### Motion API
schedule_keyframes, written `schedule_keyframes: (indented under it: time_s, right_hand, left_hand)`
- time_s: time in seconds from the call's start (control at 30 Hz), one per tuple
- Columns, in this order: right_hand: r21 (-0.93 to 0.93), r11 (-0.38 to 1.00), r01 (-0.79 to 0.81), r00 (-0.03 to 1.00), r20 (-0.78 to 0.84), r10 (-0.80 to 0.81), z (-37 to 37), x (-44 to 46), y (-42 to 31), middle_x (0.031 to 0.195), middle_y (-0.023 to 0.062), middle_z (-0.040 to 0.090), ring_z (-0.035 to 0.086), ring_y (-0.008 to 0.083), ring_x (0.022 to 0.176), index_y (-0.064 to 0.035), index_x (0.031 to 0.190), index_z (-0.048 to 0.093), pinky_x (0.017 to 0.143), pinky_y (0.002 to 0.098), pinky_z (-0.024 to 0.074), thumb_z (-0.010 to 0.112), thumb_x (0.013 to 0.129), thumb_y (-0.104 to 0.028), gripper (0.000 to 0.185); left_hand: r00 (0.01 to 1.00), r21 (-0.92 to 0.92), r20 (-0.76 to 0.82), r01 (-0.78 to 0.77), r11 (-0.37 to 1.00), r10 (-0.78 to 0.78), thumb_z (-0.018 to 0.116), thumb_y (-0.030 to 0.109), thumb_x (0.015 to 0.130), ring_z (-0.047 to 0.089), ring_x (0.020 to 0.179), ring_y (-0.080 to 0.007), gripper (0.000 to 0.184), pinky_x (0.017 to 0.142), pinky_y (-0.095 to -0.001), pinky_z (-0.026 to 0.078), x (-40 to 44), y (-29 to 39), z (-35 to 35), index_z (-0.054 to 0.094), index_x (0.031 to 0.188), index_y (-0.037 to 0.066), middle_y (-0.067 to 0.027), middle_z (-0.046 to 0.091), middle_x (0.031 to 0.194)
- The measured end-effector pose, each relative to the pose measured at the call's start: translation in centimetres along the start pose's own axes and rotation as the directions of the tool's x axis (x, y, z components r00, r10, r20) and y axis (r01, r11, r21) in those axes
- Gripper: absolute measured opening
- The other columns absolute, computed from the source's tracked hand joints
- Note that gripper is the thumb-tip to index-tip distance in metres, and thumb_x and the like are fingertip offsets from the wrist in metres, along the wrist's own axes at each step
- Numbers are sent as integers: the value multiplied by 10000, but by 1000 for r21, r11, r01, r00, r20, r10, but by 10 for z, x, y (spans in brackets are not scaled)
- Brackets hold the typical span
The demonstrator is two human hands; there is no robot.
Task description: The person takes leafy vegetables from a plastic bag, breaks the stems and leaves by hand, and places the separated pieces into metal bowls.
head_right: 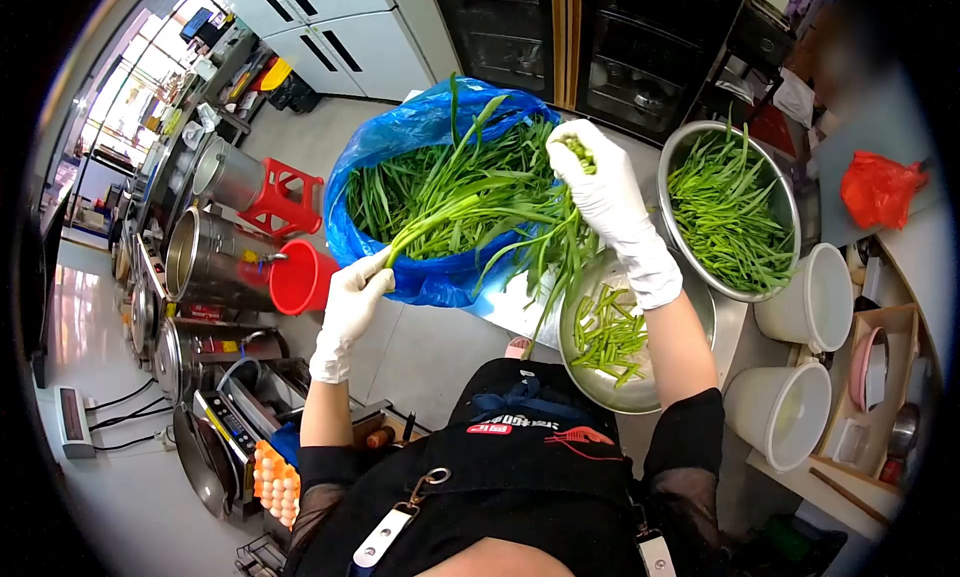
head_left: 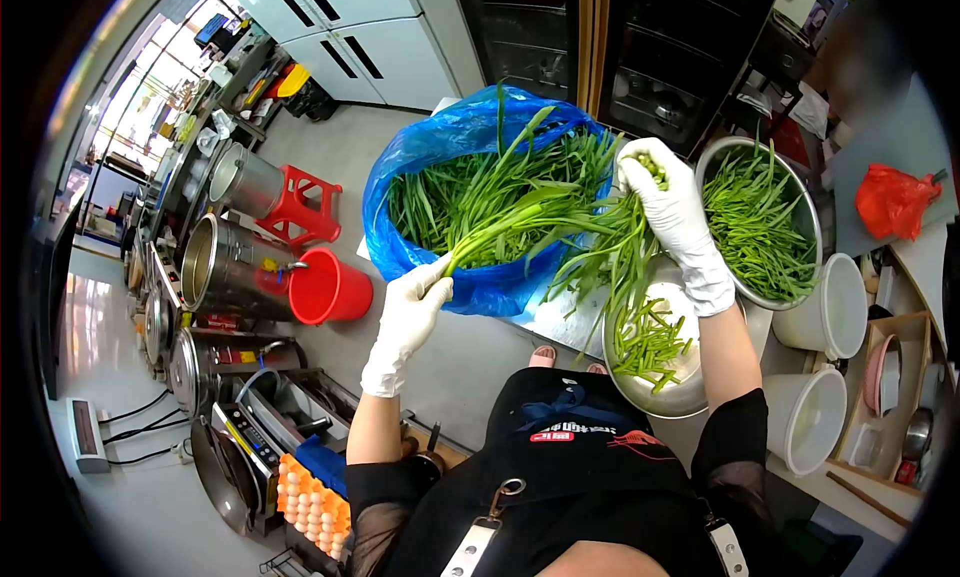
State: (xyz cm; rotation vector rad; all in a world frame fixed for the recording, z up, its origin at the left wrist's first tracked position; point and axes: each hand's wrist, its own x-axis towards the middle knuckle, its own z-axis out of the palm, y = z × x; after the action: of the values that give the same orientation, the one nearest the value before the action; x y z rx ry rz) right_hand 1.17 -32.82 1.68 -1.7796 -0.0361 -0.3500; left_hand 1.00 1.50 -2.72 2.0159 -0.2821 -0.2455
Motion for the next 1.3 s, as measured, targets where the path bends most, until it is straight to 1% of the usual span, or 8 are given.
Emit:
schedule_keyframes:
  time_s: [0.17, 0.3, 0.47, 0.67, 0.93, 1.07, 1.23, 1.3]
  right_hand:
    - [-428, 818, 384, 923, 148, -356, 27, -9, 6, 865, 89, 651, 645, 197, 772, -80, 951, 625, 705, 327, 527, 647, 846, -166, 136]
    - [-487, 564, 667, 743, 372, -557, 60, -26, 2, 856, 75, 634, 627, 241, 741, -70, 988, 635, 644, 344, 527, 694, 697, -60, 297]
    - [-460, 401, 792, 605, 677, -419, 94, -44, 3, 1246, 107, 578, 609, 208, 862, -53, 1190, 564, 716, 318, 510, 558, 797, -129, 400]
    - [-422, 355, 834, 547, 718, -431, 91, -61, 9, 847, 34, 541, 556, 188, 777, -38, 1067, 587, 627, 321, 465, 575, 786, -182, 316]
    - [-246, 760, 602, 769, 437, -467, 57, -81, 5, 849, 60, 674, 640, 176, 752, -94, 963, 681, 625, 321, 517, 689, 769, -163, 206]
    - [160, 971, -177, 955, 268, 130, 13, -81, -6, 901, 70, 704, 640, 93, 816, 2, 1037, 684, 752, 256, 517, 612, 882, -75, 187]
    - [340, 934, -111, 981, -114, 158, -91, -88, 8, 964, 105, 694, 612, 113, 759, 34, 1090, 637, 671, 233, 500, 549, 923, -143, 259]
    - [464, 884, -54, 955, -234, 181, -121, -100, 20, 1003, 115, 685, 627, 134, 804, 35, 1143, 601, 699, 244, 509, 552, 933, -154, 287]
  left_hand:
    - [983, -131, 61, 178, 975, -172, 590, 78, 896, 510, 688, -48, 361, 662, -206, 437, 0, 19, 4, 589, 1241, -29, 17, 593, 759]
    - [972, -148, 150, 205, 968, -183, 571, 120, 916, 489, 675, -40, 321, 639, -199, 415, 1, 33, 11, 610, 1191, -41, 29, 577, 735]
    - [934, -115, 339, 164, 980, -117, 552, 137, 937, 466, 669, -42, 282, 654, -206, 396, -3, 40, 17, 639, 1143, -33, 33, 581, 730]
    - [843, -53, 513, 219, 974, -161, 553, 156, 944, 476, 668, -62, 319, 637, -231, 420, -7, 40, 14, 617, 1224, 19, 21, 560, 706]
    - [758, -308, 645, 147, 940, 93, 608, 189, 919, 487, 679, -94, 332, 636, -243, 420, 3, 39, 27, 636, 1203, 20, -4, 580, 763]
    - [773, -370, 614, 106, 923, 158, 631, 196, 890, 493, 654, -94, 345, 602, -242, 407, 11, 41, 46, 651, 1181, 11, -12, 585, 736]
    - [838, -139, 537, 200, 970, -97, 583, 123, 901, 530, 746, -60, 381, 715, -215, 448, 22, 38, 91, 588, 1264, 9, 5, 629, 816]
    - [922, -109, 384, 90, 990, -42, 582, 121, 898, 646, 851, -153, 390, 821, -267, 482, 25, -16, 137, 571, 1268, -2, -100, 707, 1019]
